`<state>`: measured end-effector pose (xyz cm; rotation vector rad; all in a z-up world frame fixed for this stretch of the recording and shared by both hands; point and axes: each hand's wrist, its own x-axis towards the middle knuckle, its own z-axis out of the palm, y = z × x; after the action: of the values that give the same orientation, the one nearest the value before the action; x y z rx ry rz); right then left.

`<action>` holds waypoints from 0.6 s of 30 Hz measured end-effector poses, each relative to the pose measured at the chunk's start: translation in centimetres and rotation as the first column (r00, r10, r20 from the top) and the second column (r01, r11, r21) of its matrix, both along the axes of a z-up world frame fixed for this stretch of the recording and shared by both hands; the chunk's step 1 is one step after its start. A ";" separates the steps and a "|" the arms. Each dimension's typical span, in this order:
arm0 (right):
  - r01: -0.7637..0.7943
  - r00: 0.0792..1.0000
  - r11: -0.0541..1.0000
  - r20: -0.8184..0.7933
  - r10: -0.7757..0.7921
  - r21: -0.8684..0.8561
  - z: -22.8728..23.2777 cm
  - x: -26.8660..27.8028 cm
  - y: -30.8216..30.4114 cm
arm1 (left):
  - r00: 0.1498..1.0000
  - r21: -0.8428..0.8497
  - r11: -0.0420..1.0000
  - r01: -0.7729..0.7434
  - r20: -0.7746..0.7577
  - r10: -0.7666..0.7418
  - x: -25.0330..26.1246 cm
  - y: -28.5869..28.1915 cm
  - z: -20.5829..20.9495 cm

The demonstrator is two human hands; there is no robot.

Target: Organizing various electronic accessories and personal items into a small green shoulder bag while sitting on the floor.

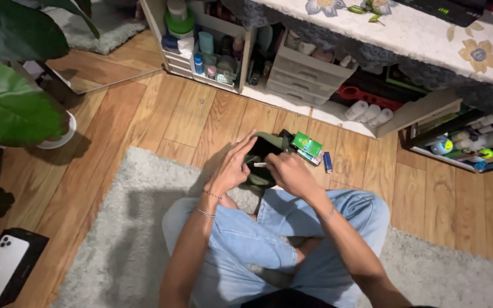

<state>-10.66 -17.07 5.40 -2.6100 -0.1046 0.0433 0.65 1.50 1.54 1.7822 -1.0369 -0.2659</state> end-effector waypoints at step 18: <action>0.018 0.994 0.953 0.099 -0.050 0.303 -0.2 -7.6 -5.0 | 0.938 0.046 0.994 0.097 -0.338 -0.076 -1.8 -0.3 0.7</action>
<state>-18.23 -22.10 5.24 -2.3066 -0.0952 -0.1146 -1.13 1.23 2.21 1.6732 -0.8677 -0.6410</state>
